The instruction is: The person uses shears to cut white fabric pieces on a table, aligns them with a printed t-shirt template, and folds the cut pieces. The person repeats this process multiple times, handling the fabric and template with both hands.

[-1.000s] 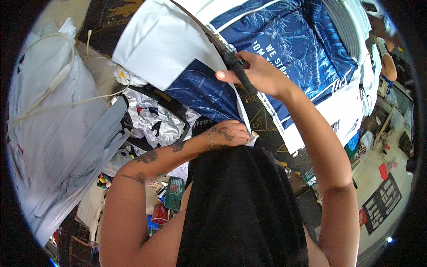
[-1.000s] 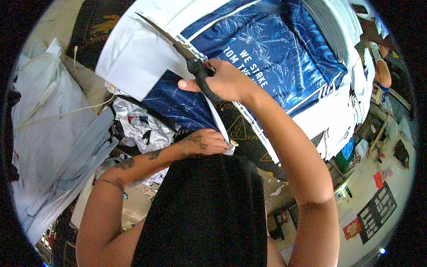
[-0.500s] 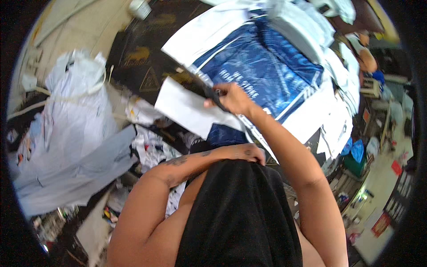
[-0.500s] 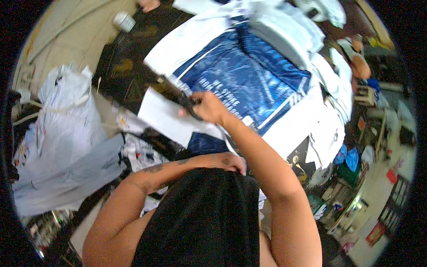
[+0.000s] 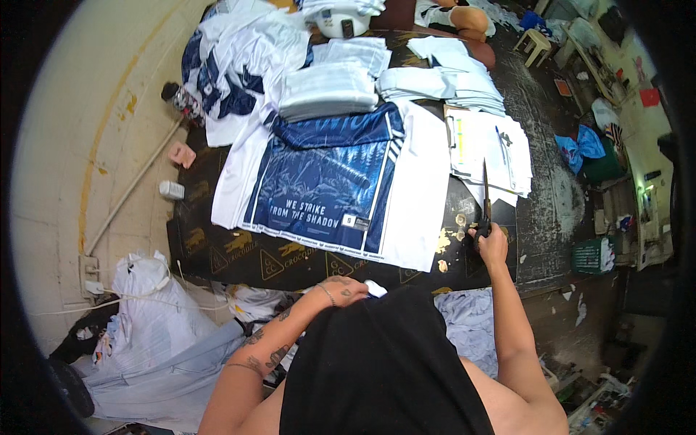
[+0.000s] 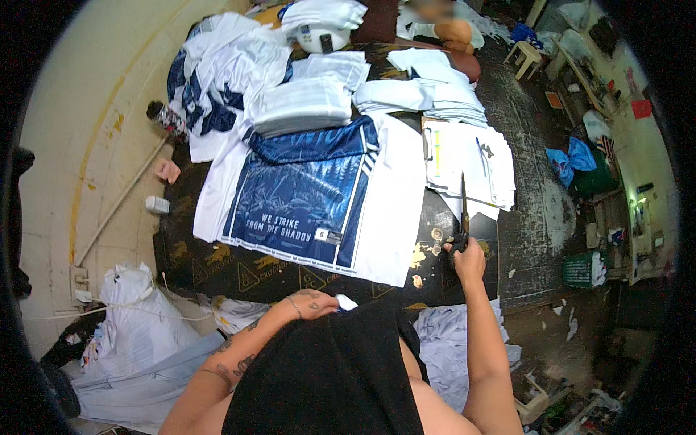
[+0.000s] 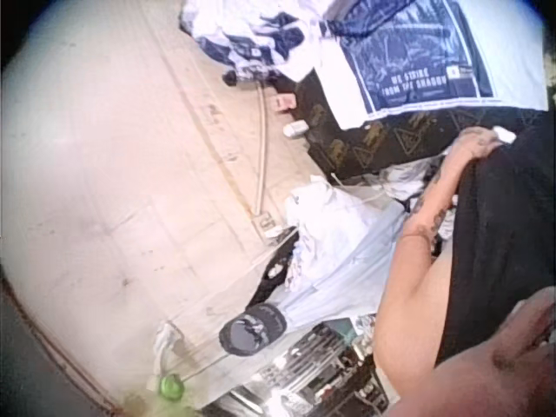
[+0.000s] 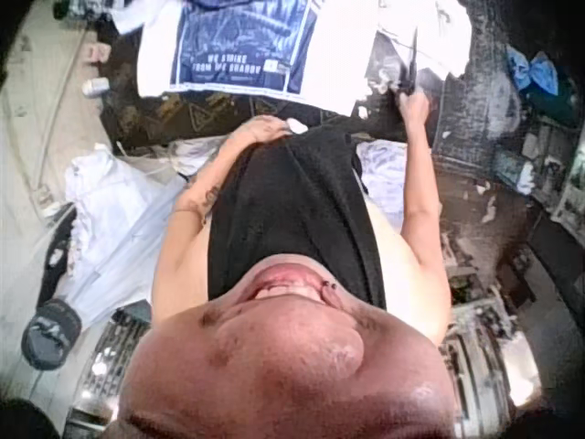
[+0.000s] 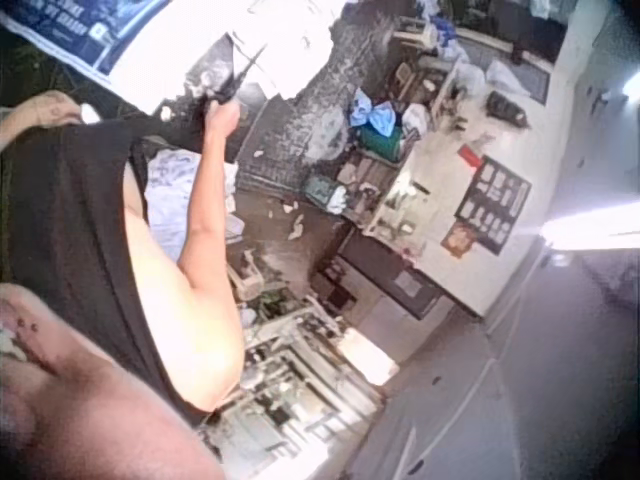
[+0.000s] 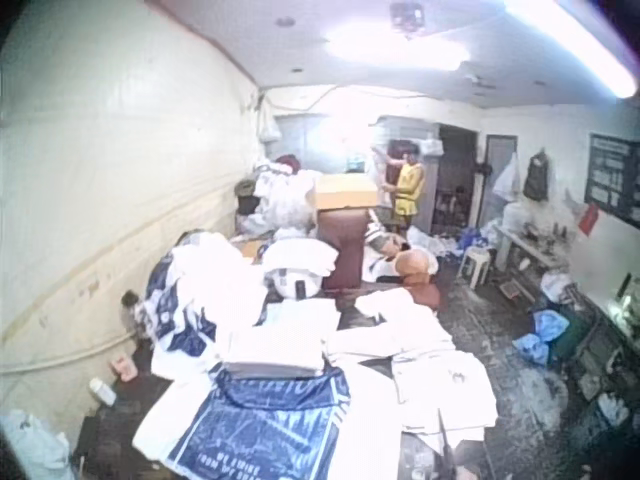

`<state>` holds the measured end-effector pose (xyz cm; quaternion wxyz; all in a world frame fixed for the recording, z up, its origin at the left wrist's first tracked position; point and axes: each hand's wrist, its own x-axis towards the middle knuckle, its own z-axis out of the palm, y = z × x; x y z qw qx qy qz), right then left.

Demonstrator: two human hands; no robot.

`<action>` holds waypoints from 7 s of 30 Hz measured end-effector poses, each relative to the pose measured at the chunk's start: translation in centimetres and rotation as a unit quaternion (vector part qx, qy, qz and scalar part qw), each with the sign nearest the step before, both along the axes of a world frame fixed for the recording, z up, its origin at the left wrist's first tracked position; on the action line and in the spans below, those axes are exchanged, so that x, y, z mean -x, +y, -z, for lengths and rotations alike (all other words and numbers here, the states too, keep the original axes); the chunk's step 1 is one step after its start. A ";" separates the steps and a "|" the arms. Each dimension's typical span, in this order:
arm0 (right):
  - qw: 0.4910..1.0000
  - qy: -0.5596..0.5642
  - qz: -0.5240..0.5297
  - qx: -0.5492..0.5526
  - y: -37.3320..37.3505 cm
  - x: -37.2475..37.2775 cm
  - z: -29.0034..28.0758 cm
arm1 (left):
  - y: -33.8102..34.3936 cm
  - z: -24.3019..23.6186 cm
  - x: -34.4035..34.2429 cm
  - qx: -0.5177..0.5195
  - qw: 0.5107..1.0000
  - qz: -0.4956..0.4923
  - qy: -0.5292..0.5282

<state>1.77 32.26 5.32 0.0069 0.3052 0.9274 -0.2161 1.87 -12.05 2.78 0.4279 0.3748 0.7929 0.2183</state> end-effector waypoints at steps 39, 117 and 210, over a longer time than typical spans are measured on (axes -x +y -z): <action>0.699 0.526 -0.484 0.035 -19.5 -1.5 -35.5 | -1.1 -45.2 3.7 -0.303 0.873 -0.115 0.365; 0.848 0.418 -0.292 -0.148 5.2 6.2 -57.7 | -41.7 -57.7 36.3 -0.146 0.667 -0.370 0.630; 0.636 0.294 -0.356 0.618 -24.7 20.0 -45.6 | -11.8 -48.2 24.5 -0.585 0.753 -0.292 0.069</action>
